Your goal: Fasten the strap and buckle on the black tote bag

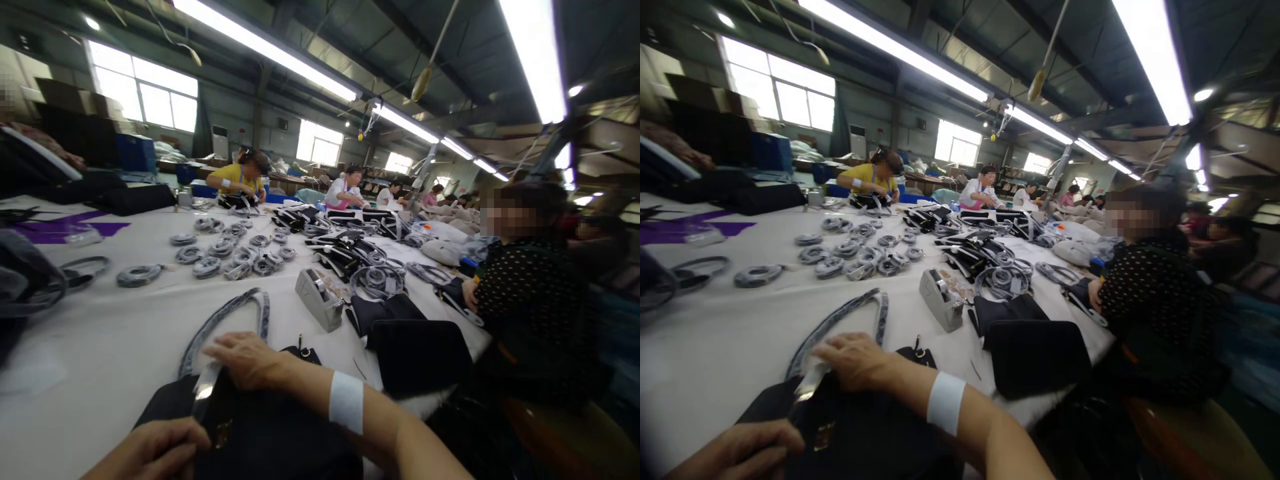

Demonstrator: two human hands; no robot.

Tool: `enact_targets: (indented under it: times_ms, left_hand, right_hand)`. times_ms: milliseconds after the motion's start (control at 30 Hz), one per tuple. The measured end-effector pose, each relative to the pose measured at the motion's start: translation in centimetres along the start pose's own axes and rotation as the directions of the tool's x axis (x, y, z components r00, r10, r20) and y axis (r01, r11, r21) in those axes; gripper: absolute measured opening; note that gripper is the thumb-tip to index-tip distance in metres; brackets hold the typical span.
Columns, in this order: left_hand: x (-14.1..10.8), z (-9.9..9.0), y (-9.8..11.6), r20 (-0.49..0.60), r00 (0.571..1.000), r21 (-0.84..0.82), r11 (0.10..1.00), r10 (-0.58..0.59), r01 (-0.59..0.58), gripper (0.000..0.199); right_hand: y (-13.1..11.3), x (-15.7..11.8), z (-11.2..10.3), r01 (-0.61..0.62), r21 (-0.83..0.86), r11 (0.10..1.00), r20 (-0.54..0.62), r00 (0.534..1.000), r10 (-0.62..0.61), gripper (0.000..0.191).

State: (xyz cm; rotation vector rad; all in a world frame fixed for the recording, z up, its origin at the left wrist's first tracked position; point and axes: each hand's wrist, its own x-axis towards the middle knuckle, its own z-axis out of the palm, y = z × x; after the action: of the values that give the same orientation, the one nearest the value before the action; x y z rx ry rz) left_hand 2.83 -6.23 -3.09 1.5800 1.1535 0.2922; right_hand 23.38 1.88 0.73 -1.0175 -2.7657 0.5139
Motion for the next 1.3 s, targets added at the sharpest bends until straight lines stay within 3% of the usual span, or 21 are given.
enact_targets:
  times_ms: [33,100,167,200,233,300,367,467,567,633,700,800,933,1000,1133,1233,1300]
  left_hand:
    - [-0.7,0.2,0.5,0.006,1.000,-0.030,0.999,0.014,-0.014,0.062]
    - [-2.1,0.8,1.7,-0.024,0.998,-0.087,0.994,0.058,-0.060,0.049]
    - [-3.1,1.4,2.7,-0.073,0.992,-0.122,0.987,0.098,-0.107,0.037]
    - [-3.3,1.7,3.1,-0.089,0.989,-0.133,0.983,0.116,-0.127,0.032]
    - [-3.4,2.1,3.3,-0.092,0.986,-0.143,0.978,0.141,-0.153,0.029]
    - [-3.3,2.7,3.4,-0.079,0.987,-0.183,0.971,0.143,-0.156,0.025]
    - [-3.1,3.3,3.2,-0.088,0.987,-0.181,0.972,0.135,-0.149,0.024]
    - [-3.4,3.9,2.9,-0.104,0.984,-0.154,0.975,0.147,-0.162,0.023]
    - [-4.4,3.7,2.5,-0.078,0.979,-0.242,0.949,0.190,-0.204,0.028]
    - [-5.3,3.0,2.2,-0.107,0.975,-0.348,0.912,0.193,-0.219,0.034]
    - [-6.1,2.3,1.8,-0.166,0.974,-0.340,0.918,0.155,-0.204,0.037]
    - [-6.7,1.7,1.0,-0.185,0.975,-0.038,0.990,0.124,-0.133,0.031]
    - [-5.8,1.8,0.9,-0.098,0.984,0.330,0.937,0.152,-0.112,0.029]
    - [-5.0,1.7,1.7,-0.091,0.979,0.387,0.912,0.183,-0.135,0.031]
    - [-3.4,1.2,3.5,-0.047,0.956,0.337,0.906,0.290,-0.258,0.032]
    - [-1.9,1.2,4.0,-0.076,0.931,0.362,0.879,0.358,-0.309,0.032]
    - [-0.6,1.4,3.8,-0.078,0.907,0.471,0.817,0.413,-0.332,0.039]
  right_hand:
    - [-0.5,-0.7,-0.8,-0.135,0.094,0.986,-0.002,0.991,0.135,0.055]
    - [-1.3,-2.2,-1.5,-0.243,0.174,0.954,0.050,0.970,0.238,0.019]
    - [-1.7,-3.3,-1.0,-0.260,0.327,0.909,0.219,0.956,0.195,0.037]
    - [-1.7,-3.6,-0.2,-0.409,0.541,0.735,0.410,0.891,0.194,0.044]
    - [-1.8,-3.7,0.8,-0.471,0.698,0.539,0.479,0.867,0.136,0.048]
    - [-2.2,-3.6,3.0,-0.452,0.857,0.247,0.447,0.891,0.080,0.053]
    - [-2.7,-3.3,4.5,-0.393,0.910,0.133,0.385,0.919,0.082,0.055]
    - [-3.1,-2.8,4.9,-0.392,0.910,0.133,0.375,0.917,0.134,0.057]
    - [-2.2,-2.7,4.1,-0.410,0.896,0.169,0.372,0.902,0.218,0.057]
    - [-1.5,-3.1,3.7,-0.430,0.877,0.213,0.388,0.897,0.214,0.056]
    - [-0.9,-3.9,3.5,-0.460,0.852,0.250,0.430,0.887,0.167,0.057]
    - [-0.9,-5.7,2.8,-0.478,0.825,0.301,0.478,0.875,0.078,0.057]
    - [-1.7,-7.8,1.6,-0.477,0.800,0.364,0.490,0.869,0.061,0.054]
    - [-2.0,-8.5,1.7,-0.524,0.783,0.334,0.527,0.845,0.091,0.055]
    - [-2.5,-9.6,3.2,-0.605,0.774,0.185,0.596,0.796,0.111,0.059]
    - [-2.7,-10.1,4.3,-0.634,0.771,0.068,0.630,0.774,0.069,0.056]
    - [-2.8,-10.1,4.6,-0.644,0.765,-0.001,0.643,0.765,0.021,0.052]
